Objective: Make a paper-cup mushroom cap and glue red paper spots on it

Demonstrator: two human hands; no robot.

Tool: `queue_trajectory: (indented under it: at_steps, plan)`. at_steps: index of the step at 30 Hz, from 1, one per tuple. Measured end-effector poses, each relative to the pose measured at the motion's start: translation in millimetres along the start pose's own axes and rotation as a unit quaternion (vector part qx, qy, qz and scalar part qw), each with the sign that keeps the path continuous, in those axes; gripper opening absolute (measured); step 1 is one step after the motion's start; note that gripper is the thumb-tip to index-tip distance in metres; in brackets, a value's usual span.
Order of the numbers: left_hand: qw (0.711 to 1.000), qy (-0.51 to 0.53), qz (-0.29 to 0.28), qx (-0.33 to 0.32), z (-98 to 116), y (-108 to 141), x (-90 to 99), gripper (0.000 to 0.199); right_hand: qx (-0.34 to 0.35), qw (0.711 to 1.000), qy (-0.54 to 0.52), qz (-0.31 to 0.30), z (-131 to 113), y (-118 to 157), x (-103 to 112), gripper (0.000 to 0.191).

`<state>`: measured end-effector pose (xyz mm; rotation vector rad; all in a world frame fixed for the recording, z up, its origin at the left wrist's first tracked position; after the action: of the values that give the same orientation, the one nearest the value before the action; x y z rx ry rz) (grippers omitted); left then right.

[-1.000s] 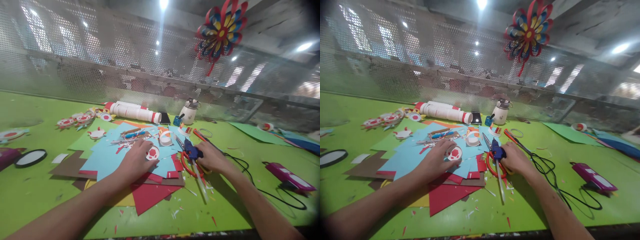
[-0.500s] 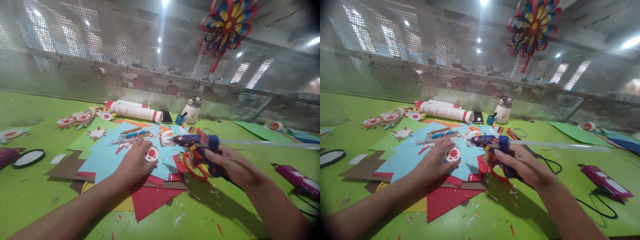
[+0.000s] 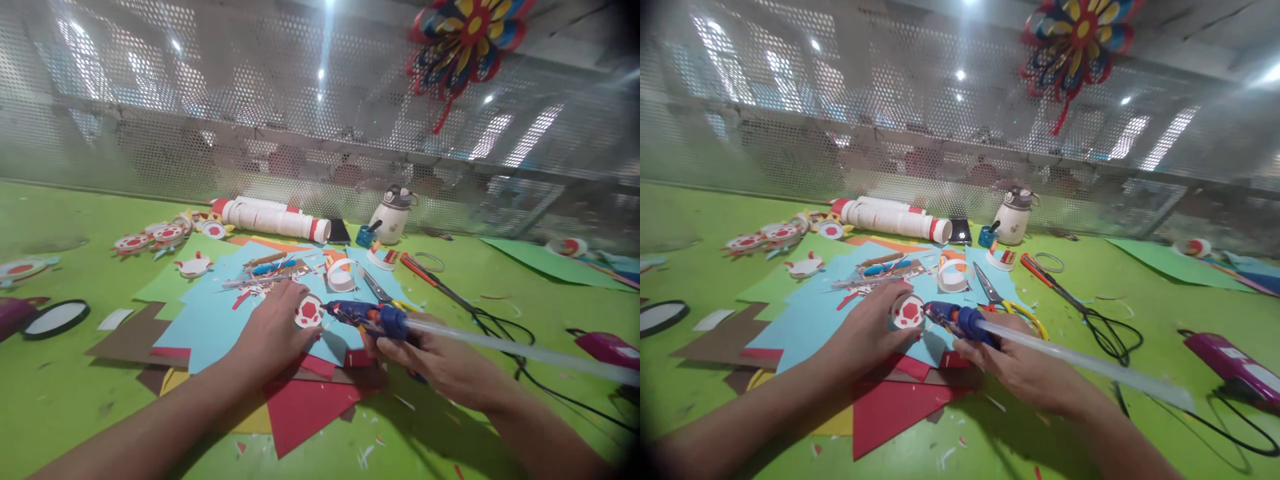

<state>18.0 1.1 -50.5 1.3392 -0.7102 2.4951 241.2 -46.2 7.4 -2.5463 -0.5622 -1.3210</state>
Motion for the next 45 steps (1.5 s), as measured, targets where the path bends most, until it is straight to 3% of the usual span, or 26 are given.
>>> queue_trajectory:
  at_steps: [9,22,45]
  plan:
    - [1.0,-0.011,-0.012,-0.004,3.9,2.5,-0.8,0.029,-0.056,0.996,0.0,-0.071,4.1,2.6,-4.4,0.05]
    - [1.0,-0.014,-0.016,-0.001,2.9,2.4,-1.9,0.033,-0.095,0.99,-0.044,-0.089,3.5,0.7,-6.7,0.05]
    - [1.0,-0.017,-0.005,-0.023,3.1,3.1,-2.7,0.029,-0.037,0.995,-0.05,-0.072,2.7,2.7,-7.9,0.043]
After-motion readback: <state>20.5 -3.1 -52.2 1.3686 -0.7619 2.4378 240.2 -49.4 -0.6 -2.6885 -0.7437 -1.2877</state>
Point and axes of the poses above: each hand's wrist, its own y-axis away from the middle knuckle, its own x-axis out of the back of the hand, z = x × y, the point moved 1 cm from there along -y, towards the middle knuckle, and after that the axes turned 5 degrees about -z, right-handed, at the moved point
